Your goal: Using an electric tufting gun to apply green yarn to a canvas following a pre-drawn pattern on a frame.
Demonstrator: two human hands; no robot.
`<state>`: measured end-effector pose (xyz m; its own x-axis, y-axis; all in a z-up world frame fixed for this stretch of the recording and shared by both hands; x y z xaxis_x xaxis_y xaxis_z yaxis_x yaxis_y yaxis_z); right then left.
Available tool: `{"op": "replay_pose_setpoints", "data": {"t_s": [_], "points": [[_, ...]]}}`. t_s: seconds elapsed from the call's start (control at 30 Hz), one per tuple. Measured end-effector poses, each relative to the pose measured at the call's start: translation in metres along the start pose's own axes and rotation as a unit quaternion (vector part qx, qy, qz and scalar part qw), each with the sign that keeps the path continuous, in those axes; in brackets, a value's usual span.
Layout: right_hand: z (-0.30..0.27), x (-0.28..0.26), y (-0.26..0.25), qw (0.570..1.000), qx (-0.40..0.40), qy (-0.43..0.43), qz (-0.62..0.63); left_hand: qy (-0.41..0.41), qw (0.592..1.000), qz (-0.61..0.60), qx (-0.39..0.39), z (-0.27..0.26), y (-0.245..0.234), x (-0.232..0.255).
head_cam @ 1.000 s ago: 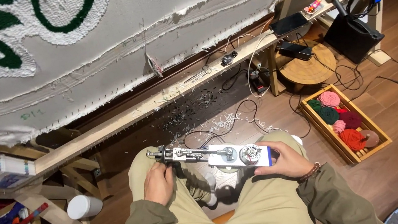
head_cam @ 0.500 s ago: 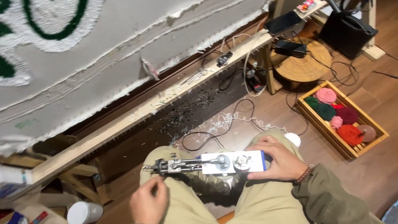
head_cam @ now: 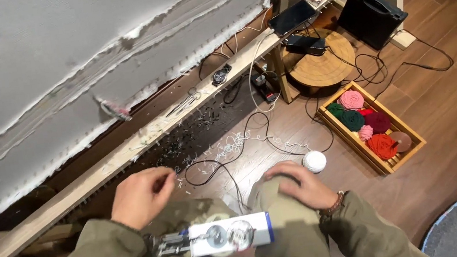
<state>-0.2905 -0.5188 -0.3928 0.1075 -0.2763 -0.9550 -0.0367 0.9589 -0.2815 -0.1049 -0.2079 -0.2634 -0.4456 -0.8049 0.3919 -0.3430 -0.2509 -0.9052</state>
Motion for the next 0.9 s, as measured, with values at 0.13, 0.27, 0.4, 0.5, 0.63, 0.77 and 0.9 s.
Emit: {"op": "replay_pose_setpoints", "data": {"t_s": [0.13,0.27,0.4,0.5,0.63,0.77,0.9], "points": [[0.017,0.089,-0.044,0.968,0.126,0.215,0.04,0.047,0.992,0.065,-0.096,0.074,0.029,0.026],[0.031,0.199,-0.071,0.93,0.108,0.348,-0.049,0.062,0.983,0.053,-0.162,0.133,0.081,0.021],[0.051,0.302,-0.074,0.899,0.076,0.412,-0.129,0.041,0.971,0.073,-0.225,0.172,0.133,0.002],[0.067,0.369,-0.072,0.879,0.051,0.442,-0.17,0.022,0.967,0.052,-0.249,0.186,0.139,0.005],[0.085,0.438,-0.058,0.883,0.052,0.445,-0.141,-0.006,0.963,0.052,-0.264,0.208,0.157,-0.02],[0.094,0.511,-0.033,0.883,0.09,0.441,-0.133,-0.092,0.92,0.107,-0.365,0.227,0.172,-0.028],[0.103,0.527,-0.024,0.874,0.113,0.47,-0.048,-0.074,0.93,0.072,-0.353,0.235,0.196,-0.04]]}}
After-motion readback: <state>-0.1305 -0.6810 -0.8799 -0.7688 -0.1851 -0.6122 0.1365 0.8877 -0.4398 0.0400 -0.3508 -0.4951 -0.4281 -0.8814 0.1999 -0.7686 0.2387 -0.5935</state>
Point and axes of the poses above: each hand's wrist, its own z-axis towards the middle knuckle, its own y-axis out of the palm, x = y × z, the point moved 4 cm from there along z, towards the middle knuckle, and after that the axes turned 4 degrees about -y, right-handed, at the moved point
